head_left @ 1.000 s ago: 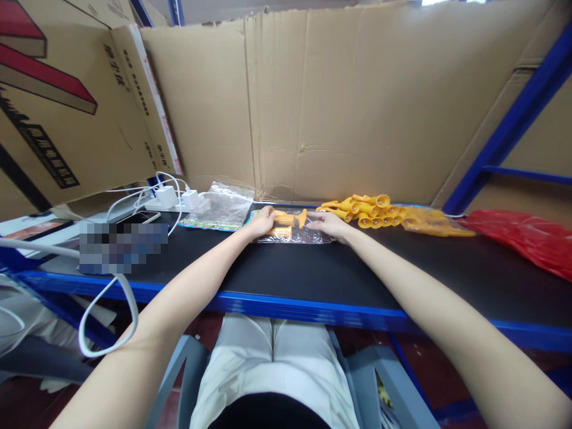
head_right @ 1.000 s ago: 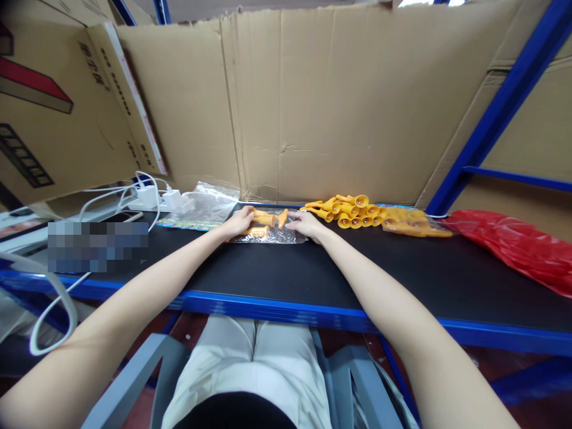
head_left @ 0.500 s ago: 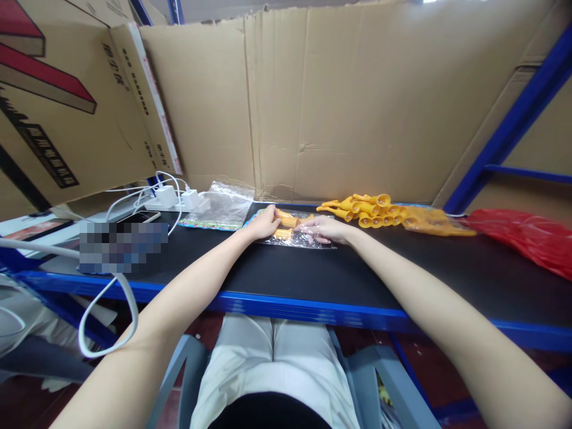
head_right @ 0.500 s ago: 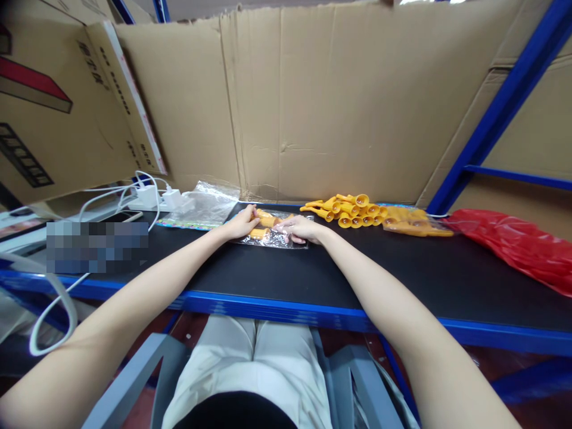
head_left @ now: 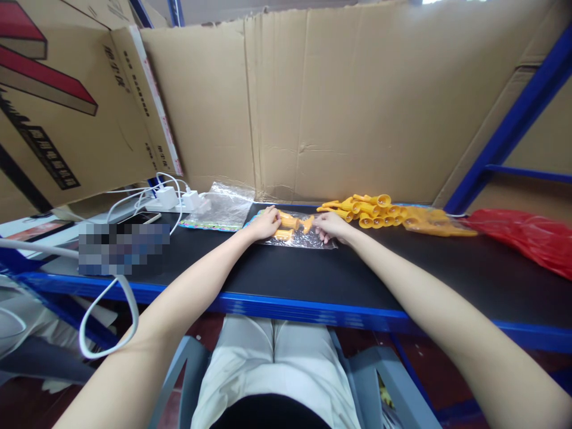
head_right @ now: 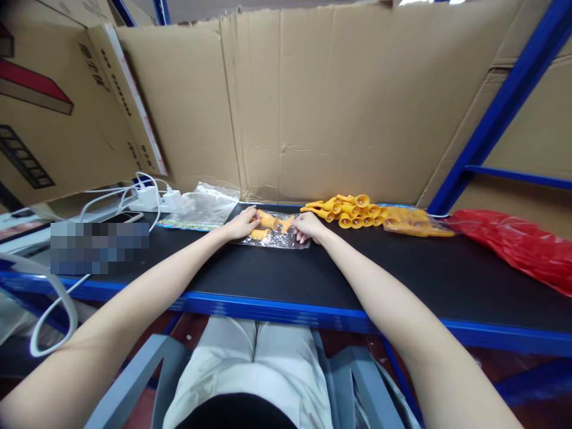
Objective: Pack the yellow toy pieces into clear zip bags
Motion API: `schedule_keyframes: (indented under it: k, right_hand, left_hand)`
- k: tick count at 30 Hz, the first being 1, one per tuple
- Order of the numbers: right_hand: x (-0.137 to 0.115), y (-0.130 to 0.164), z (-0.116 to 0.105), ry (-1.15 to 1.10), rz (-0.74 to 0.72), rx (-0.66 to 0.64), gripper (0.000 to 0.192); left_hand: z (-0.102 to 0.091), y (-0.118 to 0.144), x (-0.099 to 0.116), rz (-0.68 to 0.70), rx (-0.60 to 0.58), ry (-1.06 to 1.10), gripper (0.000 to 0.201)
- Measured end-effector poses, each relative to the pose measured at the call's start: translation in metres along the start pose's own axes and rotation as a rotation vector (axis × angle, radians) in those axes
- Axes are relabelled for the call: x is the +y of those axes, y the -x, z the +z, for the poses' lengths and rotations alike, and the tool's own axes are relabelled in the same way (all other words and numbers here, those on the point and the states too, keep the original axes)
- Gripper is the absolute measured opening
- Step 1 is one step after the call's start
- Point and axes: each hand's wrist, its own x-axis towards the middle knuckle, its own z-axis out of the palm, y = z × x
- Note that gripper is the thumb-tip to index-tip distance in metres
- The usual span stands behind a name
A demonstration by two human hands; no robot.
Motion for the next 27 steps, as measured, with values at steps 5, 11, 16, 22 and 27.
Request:
schedule_keyframes:
  k: [5,11,16,22,27]
  right_hand:
    - [0.002,0.001,-0.001,0.060,-0.111,-0.043,0.016]
    - [-0.002,0.005,0.003,0.392,-0.189,0.031,0.017]
    - [-0.003,0.004,0.005,0.702,-0.321,0.202,0.024]
    - [-0.001,-0.002,-0.014,0.848,-0.278,0.371,0.026]
    - [0.013,-0.008,-0.042,0.955,-0.279,0.541,0.028]
  left_hand:
    - [0.000,-0.001,-0.002,0.070,0.045,0.021,0.007]
    - [-0.002,0.000,0.001,0.077,0.064,0.024,0.008]
    - [-0.001,-0.002,0.001,0.006,0.041,0.026,0.006]
    - [0.001,-0.004,-0.006,-0.025,0.042,0.071,0.005]
    - [0.000,-0.004,-0.011,-0.074,0.041,0.065,0.005]
